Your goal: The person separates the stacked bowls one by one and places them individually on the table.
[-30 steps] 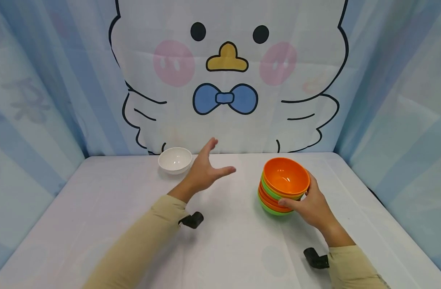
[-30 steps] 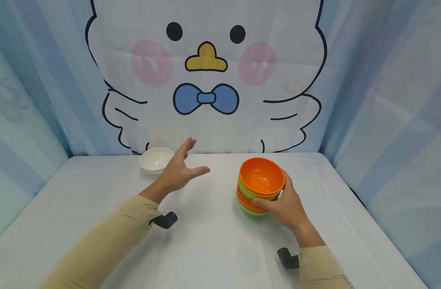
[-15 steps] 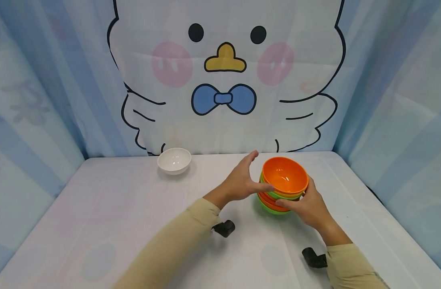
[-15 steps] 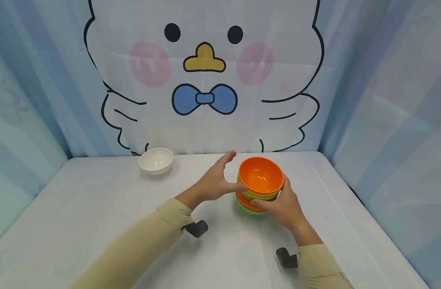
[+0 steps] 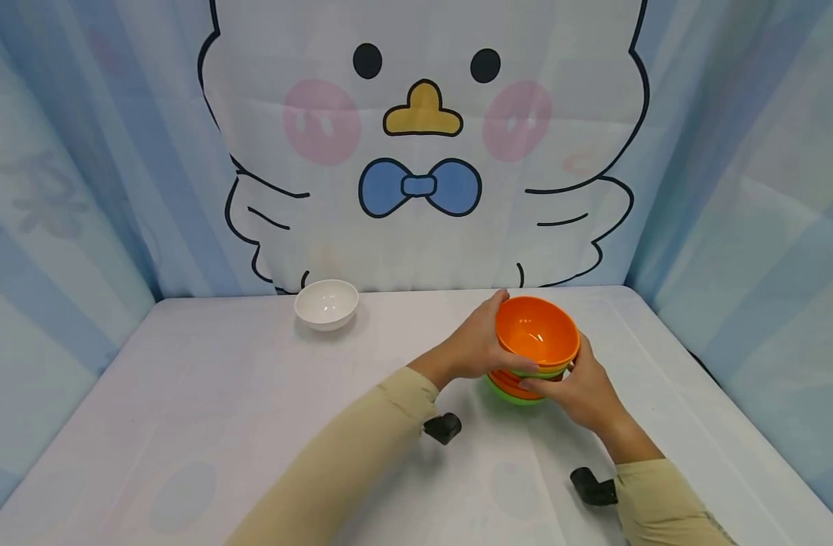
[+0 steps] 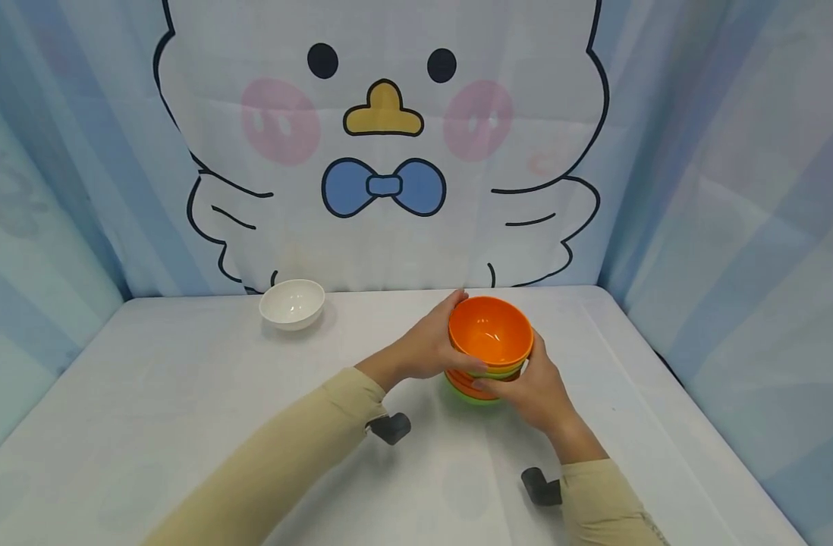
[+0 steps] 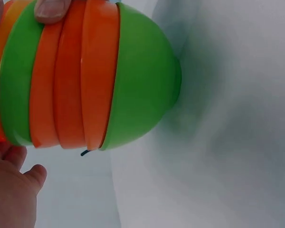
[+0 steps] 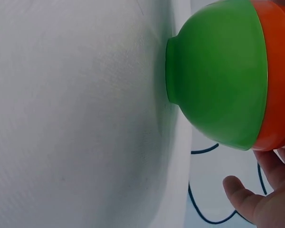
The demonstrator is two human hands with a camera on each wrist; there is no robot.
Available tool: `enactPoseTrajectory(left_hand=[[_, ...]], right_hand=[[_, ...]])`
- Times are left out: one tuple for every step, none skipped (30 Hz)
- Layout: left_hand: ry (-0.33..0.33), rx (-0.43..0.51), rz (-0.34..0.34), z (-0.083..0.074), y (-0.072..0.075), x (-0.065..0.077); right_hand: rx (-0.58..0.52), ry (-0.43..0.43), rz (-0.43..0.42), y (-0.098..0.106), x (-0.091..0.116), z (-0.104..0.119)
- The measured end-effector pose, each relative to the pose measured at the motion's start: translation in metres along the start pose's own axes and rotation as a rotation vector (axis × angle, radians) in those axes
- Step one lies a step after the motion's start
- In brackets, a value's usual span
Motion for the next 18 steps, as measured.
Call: enactPoseTrajectory(left_hand=[[-0.002,0.008,0.005,0.0,-0.0011,-0.0006],[-0.002,0.013,0.006,-0.0001,-0.002,-0.0008],[-0.005,0.016,0.009,-0.0002,-0.0028,-0.001],[-0.009,0.016,0.009,-0.001,-0.0037,-0.0013],[-0.013,0.019,0.008,-0.0017,-0.0045,-0.0014],[-0.015,0.018,0.005,-0.0022,-0.0051,-0.0016],[-0.017,0.014,0.002,-0.0027,-0.0055,-0.0016],[-0.017,0.01,-0.002,-0.0031,-0.0058,-0.0014],[-0.017,0.007,-0.006,-0.003,-0.0062,-0.0017],[-0.017,0.006,-0.01,-0.0031,-0.0065,-0.0016],[-0.017,0.002,-0.014,-0.0032,-0.0067,-0.0014],[-0.016,-0.003,-0.019,-0.0031,-0.0068,-0.0014],[-0.015,-0.006,-0.024,-0.003,-0.0071,-0.0013],[-0.012,-0.009,-0.027,-0.0027,-0.0073,-0.0013],[-0.011,-0.012,-0.029,-0.0026,-0.0075,-0.0013],[-0.01,-0.017,-0.031,-0.0027,-0.0076,-0.0013],[-0.006,-0.016,-0.031,-0.0026,-0.0078,-0.0013],[-0.001,-0.009,-0.032,-0.0023,-0.008,-0.0013]], right_hand=[[-0.003,0.001,0.0,-0.0003,0.0001,-0.0003],[-0.006,0.003,0.0,-0.0005,0.0001,-0.0005],[-0.01,0.007,0.0,-0.0008,0.0001,-0.0006],[-0.011,0.01,-0.001,-0.0005,0.0004,-0.0005],[-0.008,0.011,-0.003,-0.0003,0.0005,-0.0008],[-0.008,0.011,-0.004,-0.0001,0.0007,-0.0008],[-0.004,0.013,-0.006,0.0001,0.0007,-0.001],[-0.001,0.013,-0.006,0.0001,0.0007,-0.0011],[0.003,0.013,-0.006,-0.0001,0.0007,-0.0014],[0.007,0.012,-0.007,-0.0002,0.0007,-0.0015],[0.01,0.011,-0.008,-0.0003,0.0006,-0.0019],[0.011,0.009,-0.008,-0.0004,0.0006,-0.002],[0.01,0.009,-0.007,-0.0004,0.0006,-0.0021],[0.007,0.004,-0.006,-0.0005,0.0006,-0.0022],[0.006,-0.001,-0.005,-0.0006,0.0007,-0.0023],[0.008,-0.004,-0.005,-0.0006,0.0008,-0.0025],[0.008,-0.009,-0.004,-0.0006,0.001,-0.0026],[0.01,-0.016,-0.001,-0.0003,0.0011,-0.0023]])
Point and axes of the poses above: each hand's wrist, its own x-axis away from the middle knuckle, its own y-axis out of the back of the hand, z = x × y, the point moved 3 cm from there along -x, towards the middle knuckle, and after that the axes turned 9 degrees about y, right-handed, at the moved point
